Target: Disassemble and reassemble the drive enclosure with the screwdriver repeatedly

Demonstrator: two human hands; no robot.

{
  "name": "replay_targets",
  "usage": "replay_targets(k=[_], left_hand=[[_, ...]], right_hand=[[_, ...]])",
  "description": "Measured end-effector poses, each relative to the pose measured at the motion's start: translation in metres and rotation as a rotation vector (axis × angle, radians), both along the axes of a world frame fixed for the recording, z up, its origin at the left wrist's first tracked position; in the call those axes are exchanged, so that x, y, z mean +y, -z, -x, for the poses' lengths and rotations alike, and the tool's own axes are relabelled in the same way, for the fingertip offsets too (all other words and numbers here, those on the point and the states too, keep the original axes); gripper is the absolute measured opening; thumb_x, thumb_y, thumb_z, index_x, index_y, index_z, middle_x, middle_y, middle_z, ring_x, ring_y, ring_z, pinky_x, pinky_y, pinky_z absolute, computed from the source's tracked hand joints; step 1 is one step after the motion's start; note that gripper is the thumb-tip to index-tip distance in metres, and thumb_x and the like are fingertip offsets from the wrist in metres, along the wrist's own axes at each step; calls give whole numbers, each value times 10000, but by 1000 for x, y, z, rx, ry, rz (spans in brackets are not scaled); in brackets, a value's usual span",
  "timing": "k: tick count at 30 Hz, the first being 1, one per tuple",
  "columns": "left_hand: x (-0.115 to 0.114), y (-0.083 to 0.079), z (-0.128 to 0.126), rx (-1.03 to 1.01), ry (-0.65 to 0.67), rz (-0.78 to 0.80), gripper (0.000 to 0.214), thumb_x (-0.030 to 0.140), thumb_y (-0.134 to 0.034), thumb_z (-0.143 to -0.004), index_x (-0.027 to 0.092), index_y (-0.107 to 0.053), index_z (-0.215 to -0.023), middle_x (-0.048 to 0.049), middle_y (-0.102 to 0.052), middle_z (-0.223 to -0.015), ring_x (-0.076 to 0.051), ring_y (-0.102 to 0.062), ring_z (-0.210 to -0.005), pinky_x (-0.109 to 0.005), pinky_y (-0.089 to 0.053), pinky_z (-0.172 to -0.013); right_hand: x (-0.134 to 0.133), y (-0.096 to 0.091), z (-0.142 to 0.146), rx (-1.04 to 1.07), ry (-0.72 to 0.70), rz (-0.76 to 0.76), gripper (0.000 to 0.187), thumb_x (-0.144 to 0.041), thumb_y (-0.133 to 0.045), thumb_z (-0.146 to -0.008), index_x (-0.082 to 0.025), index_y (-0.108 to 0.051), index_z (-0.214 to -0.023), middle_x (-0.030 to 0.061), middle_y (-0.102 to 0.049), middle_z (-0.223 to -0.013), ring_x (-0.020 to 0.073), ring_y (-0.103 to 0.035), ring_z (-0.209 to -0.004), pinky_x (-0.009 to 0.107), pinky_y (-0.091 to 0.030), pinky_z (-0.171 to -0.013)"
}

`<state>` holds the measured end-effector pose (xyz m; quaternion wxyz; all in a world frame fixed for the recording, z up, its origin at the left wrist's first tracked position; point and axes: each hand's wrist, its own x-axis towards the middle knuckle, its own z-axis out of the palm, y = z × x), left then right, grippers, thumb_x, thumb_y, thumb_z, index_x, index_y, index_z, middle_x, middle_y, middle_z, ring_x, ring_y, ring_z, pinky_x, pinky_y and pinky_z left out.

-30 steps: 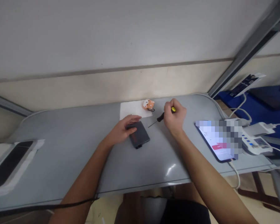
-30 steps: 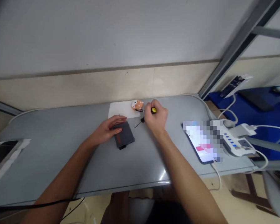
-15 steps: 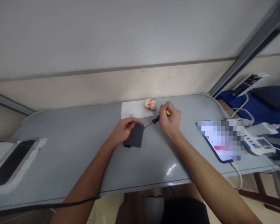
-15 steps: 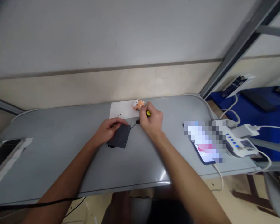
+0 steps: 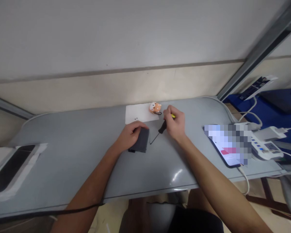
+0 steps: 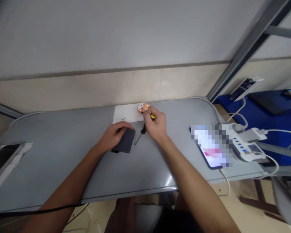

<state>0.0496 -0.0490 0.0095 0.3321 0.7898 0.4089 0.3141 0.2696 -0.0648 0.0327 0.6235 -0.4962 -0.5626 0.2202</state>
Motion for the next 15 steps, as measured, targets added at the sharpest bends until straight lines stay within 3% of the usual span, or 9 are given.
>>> replay_targets(k=[5, 15], left_hand=[[0, 2, -2, 15, -18, -1, 294, 257, -486, -1023, 223, -777, -1001, -46, -802, -1047, -193, -729, -985, -352, -567, -929], [1, 4, 0, 32, -30, 2, 283, 225, -498, -1003, 226, -780, -1014, -33, -794, -1035, -188, -722, -973, -344, -561, -919]], right_hand=[[-8, -5, 14, 5, -114, 19, 347, -314, -525, -907, -235, -359, -612, -53, -376, -568, 101, -356, -564, 270, -312, -571], [-13, -9, 17, 2, -135, 18, 337, -305, -519, -885, -240, -335, -610, -57, -334, -556, 94, -325, -548, 268, -296, -552]])
